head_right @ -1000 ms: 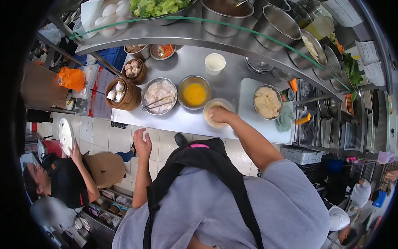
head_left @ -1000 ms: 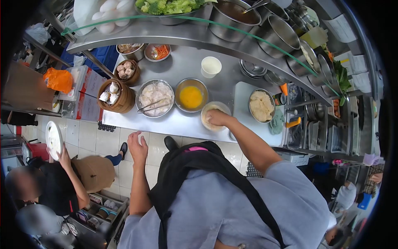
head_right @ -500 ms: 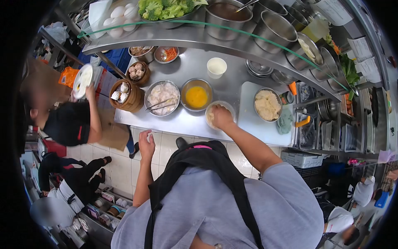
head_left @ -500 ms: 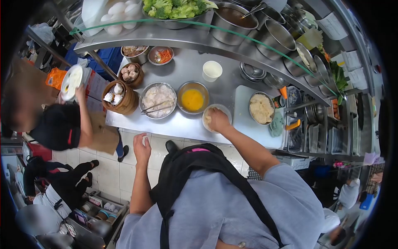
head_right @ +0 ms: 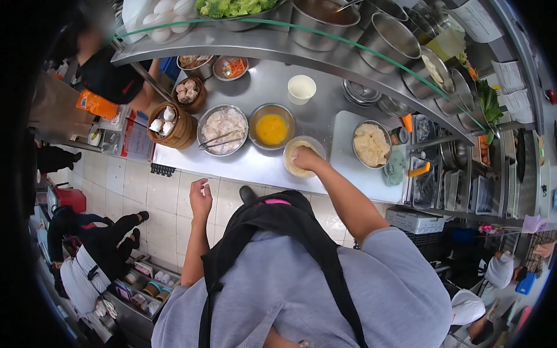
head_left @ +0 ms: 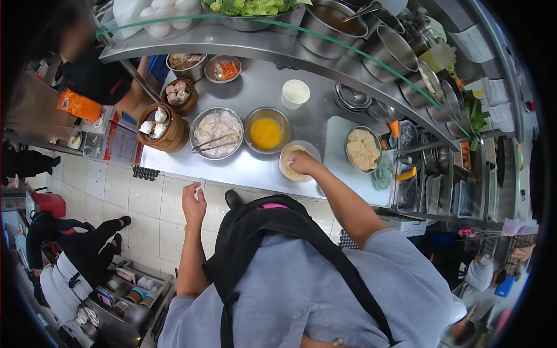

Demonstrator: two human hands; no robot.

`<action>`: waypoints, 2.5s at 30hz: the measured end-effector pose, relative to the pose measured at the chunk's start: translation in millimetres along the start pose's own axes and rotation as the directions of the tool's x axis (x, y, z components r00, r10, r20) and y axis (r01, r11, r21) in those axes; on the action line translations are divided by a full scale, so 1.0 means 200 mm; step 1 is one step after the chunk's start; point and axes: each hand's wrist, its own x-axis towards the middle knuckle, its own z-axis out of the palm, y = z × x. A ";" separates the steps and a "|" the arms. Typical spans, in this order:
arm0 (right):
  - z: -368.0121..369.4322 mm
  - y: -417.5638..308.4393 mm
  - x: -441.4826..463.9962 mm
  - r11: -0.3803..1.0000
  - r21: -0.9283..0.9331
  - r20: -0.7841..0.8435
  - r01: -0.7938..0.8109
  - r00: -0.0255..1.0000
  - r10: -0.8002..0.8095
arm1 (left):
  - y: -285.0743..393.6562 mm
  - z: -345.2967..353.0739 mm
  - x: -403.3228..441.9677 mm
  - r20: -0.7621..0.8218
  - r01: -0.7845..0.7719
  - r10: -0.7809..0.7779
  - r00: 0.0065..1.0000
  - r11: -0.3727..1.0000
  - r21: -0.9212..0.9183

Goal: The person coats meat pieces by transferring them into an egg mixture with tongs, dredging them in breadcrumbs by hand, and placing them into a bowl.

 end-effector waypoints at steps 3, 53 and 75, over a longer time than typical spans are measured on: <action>0.08 0.04 0.01 0.998 0.064 -0.056 -0.011 0.998 0.015 | 0.03 -0.01 -0.01 0.059 0.092 -0.089 0.994 0.994 -0.054; 0.12 0.21 0.13 0.974 -0.178 0.112 0.143 0.986 -0.124 | -0.13 0.10 -0.09 0.112 0.046 -0.038 0.993 0.997 -0.068; 0.18 -0.09 -0.10 0.932 -0.346 -0.418 -0.112 0.907 -0.046 | -0.26 0.08 -0.15 0.134 0.128 -0.126 0.983 0.992 -0.002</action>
